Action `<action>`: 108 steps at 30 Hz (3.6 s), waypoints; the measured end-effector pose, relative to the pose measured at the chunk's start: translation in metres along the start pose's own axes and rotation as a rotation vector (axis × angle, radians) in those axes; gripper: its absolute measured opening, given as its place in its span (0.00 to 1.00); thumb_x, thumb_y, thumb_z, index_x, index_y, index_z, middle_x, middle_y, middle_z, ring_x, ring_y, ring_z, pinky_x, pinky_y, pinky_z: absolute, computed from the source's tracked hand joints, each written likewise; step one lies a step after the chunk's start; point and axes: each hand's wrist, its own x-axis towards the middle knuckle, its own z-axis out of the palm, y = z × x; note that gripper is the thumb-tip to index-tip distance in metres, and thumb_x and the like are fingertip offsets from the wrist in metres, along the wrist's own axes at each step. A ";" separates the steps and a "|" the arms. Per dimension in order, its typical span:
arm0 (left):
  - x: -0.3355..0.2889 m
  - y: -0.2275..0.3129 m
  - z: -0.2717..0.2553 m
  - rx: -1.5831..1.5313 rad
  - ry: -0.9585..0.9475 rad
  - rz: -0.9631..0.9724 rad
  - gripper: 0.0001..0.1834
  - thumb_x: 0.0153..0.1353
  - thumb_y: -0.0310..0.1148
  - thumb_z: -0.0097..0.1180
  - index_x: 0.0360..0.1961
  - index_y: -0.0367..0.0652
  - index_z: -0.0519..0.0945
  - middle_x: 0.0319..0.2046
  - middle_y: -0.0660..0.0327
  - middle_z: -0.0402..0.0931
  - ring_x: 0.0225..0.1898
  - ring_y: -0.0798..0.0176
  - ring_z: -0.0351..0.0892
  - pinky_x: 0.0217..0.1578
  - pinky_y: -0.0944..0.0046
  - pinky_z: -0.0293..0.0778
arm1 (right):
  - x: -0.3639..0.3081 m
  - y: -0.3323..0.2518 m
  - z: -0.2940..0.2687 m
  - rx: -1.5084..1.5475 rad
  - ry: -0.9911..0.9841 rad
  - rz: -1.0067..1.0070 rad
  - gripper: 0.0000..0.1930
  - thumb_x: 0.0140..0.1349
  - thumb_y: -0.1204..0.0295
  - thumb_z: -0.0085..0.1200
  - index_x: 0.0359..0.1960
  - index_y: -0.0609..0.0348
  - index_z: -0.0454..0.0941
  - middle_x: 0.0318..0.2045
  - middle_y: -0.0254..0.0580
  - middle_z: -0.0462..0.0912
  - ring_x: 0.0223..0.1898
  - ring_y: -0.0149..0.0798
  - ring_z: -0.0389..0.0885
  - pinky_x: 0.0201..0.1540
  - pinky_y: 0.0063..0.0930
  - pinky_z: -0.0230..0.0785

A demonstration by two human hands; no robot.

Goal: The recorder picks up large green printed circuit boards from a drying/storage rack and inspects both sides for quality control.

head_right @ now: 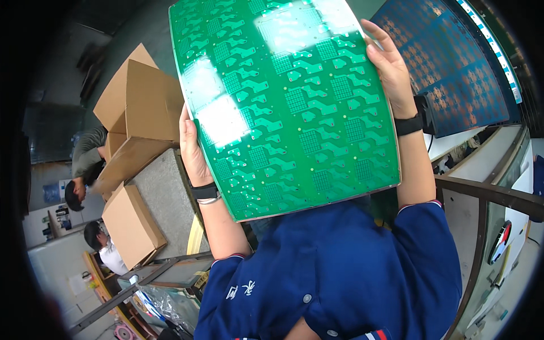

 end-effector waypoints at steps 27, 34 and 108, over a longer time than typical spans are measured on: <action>-0.005 -0.007 -0.015 -0.033 -0.032 0.016 0.24 0.63 0.29 0.49 0.60 0.40 0.62 0.54 0.58 0.69 0.53 0.64 0.69 0.54 0.63 0.67 | -0.003 0.004 -0.014 -0.187 0.053 0.029 0.22 0.62 0.77 0.45 0.59 0.63 0.61 0.58 0.46 0.67 0.59 0.36 0.65 0.61 0.29 0.58; -0.009 -0.007 -0.019 -0.046 -0.061 0.027 0.24 0.62 0.28 0.50 0.60 0.40 0.62 0.53 0.57 0.69 0.52 0.63 0.71 0.53 0.62 0.68 | -0.004 0.012 -0.024 -0.154 0.032 0.024 0.20 0.62 0.80 0.44 0.57 0.63 0.63 0.56 0.44 0.68 0.56 0.35 0.67 0.58 0.28 0.61; 0.002 -0.130 -0.193 1.726 0.495 -0.270 0.05 0.51 0.31 0.52 0.29 0.50 0.80 0.30 0.62 0.78 0.37 0.55 0.75 0.36 0.57 0.72 | 0.100 0.440 0.063 -1.498 0.185 0.236 0.23 0.60 0.72 0.46 0.60 0.48 0.64 0.15 0.53 0.75 0.17 0.54 0.74 0.21 0.44 0.66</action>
